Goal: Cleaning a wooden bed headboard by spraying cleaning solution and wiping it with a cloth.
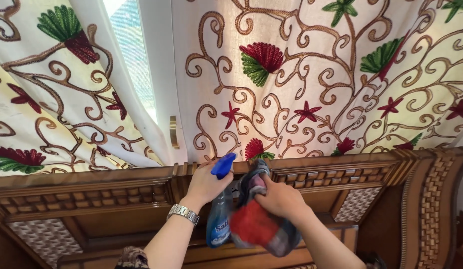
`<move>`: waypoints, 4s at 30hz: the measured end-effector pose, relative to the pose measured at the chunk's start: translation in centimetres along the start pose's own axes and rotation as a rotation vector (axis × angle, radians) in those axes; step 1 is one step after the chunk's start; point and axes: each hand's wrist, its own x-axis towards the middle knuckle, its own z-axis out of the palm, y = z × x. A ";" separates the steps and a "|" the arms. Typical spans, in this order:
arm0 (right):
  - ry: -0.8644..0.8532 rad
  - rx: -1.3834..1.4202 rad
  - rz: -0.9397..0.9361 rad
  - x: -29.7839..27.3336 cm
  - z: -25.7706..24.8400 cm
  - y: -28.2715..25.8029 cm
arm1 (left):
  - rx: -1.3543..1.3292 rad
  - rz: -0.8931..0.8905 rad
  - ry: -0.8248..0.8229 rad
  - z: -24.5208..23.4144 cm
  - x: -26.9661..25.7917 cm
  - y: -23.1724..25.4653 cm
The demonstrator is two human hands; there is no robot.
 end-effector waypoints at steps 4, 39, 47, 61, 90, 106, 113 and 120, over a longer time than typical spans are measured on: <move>-0.123 0.127 0.006 5.0 1.0 0.8 | 0.077 0.135 0.111 3.6 1.3 -3.7; -0.013 0.570 -0.139 -1.2 6.6 3.5 | 0.029 -0.143 0.069 2.0 0.9 -0.7; 0.052 0.893 -0.037 -0.5 2.7 3.3 | 0.118 -0.096 0.181 5.3 1.9 -3.5; -0.061 1.070 -0.008 3.3 0.2 -0.1 | 0.134 -0.147 0.078 3.7 2.0 -2.6; 0.255 0.733 0.009 3.1 10.8 3.1 | 0.126 -0.008 0.298 4.1 0.5 -0.4; 0.038 0.450 0.139 0.6 13.0 3.5 | 0.182 -0.001 0.423 6.4 1.1 -2.7; 0.336 0.995 0.149 0.2 24.1 7.1 | 0.033 -0.219 0.140 2.7 0.3 0.7; 0.478 0.483 0.031 1.5 12.8 1.0 | 0.135 0.036 0.407 5.6 0.3 -1.7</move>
